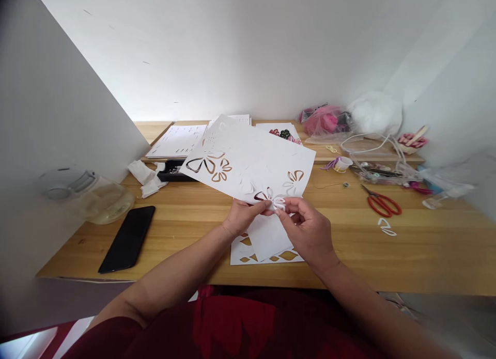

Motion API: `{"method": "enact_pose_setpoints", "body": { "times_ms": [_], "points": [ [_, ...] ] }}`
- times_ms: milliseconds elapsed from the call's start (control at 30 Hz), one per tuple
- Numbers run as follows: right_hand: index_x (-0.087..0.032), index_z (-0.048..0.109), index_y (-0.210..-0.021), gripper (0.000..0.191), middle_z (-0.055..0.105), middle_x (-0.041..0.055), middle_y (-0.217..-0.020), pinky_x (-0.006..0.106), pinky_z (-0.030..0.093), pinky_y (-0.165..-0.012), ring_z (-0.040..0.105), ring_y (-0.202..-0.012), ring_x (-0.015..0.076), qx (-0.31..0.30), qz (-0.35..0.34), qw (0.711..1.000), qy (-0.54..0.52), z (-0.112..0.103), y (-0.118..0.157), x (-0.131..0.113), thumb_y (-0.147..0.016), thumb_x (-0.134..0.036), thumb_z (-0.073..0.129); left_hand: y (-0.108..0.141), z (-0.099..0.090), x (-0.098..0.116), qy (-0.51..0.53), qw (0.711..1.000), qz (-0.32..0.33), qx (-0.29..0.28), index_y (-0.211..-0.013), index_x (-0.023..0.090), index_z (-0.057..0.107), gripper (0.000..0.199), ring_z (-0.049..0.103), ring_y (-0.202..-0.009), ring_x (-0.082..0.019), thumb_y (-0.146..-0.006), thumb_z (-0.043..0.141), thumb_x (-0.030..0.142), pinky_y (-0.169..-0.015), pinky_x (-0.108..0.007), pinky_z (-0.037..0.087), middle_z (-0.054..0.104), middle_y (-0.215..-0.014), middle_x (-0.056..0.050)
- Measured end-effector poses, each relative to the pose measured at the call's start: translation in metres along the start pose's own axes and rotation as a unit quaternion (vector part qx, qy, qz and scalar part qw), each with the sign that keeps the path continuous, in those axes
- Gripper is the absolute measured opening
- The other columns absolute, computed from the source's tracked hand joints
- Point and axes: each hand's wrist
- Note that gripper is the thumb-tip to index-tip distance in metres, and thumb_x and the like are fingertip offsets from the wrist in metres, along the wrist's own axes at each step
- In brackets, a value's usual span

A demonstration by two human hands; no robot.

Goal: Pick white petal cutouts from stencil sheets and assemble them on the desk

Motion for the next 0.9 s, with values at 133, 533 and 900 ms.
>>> {"method": "enact_pose_setpoints", "body": {
  "times_ms": [133, 533, 900],
  "points": [
    [-0.021, 0.066, -0.102, 0.033, 0.071, 0.0032, -0.077, 0.03, 0.053, -0.056, 0.062, -0.057, 0.016, -0.013, -0.001, 1.0, 0.028, 0.001, 0.001, 0.002, -0.079, -0.043, 0.07, 0.0, 0.0, -0.002, 0.001, 1.0, 0.001, -0.009, -0.077, 0.013, 0.071, 0.034, 0.07, -0.066, -0.019, -0.061, 0.084, 0.039, -0.07, -0.034, 0.061, 0.073, -0.079, -0.006],
    [-0.02, 0.061, -0.114, 0.04, 0.068, -0.0004, -0.072, 0.027, 0.048, -0.055, 0.063, -0.058, 0.0159, -0.088, 0.082, 0.99, -0.075, -0.011, 0.0, -0.001, -0.079, -0.038, 0.071, -0.008, -0.006, -0.005, 0.02, 1.0, 0.016, 0.005, -0.076, 0.011, 0.069, 0.032, 0.066, -0.069, -0.016, -0.06, 0.086, 0.033, -0.069, -0.03, 0.061, 0.07, -0.079, -0.004],
    [-0.019, 0.067, -0.088, 0.028, 0.069, 0.0027, -0.074, 0.028, 0.05, -0.054, 0.057, -0.053, 0.013, -0.045, 0.194, 0.978, 0.059, -0.119, -0.002, 0.08, -0.075, -0.043, 0.07, -0.017, -0.018, -0.003, -0.006, 0.998, 0.037, 0.046, -0.086, 0.011, 0.07, 0.037, 0.068, -0.076, -0.019, -0.06, 0.086, 0.032, -0.071, -0.034, 0.062, 0.071, -0.092, -0.007]
  ]
}}
Point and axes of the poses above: each hand's wrist, its own y-axis away from the middle knuckle, its own z-axis out of the palm, x = y × z
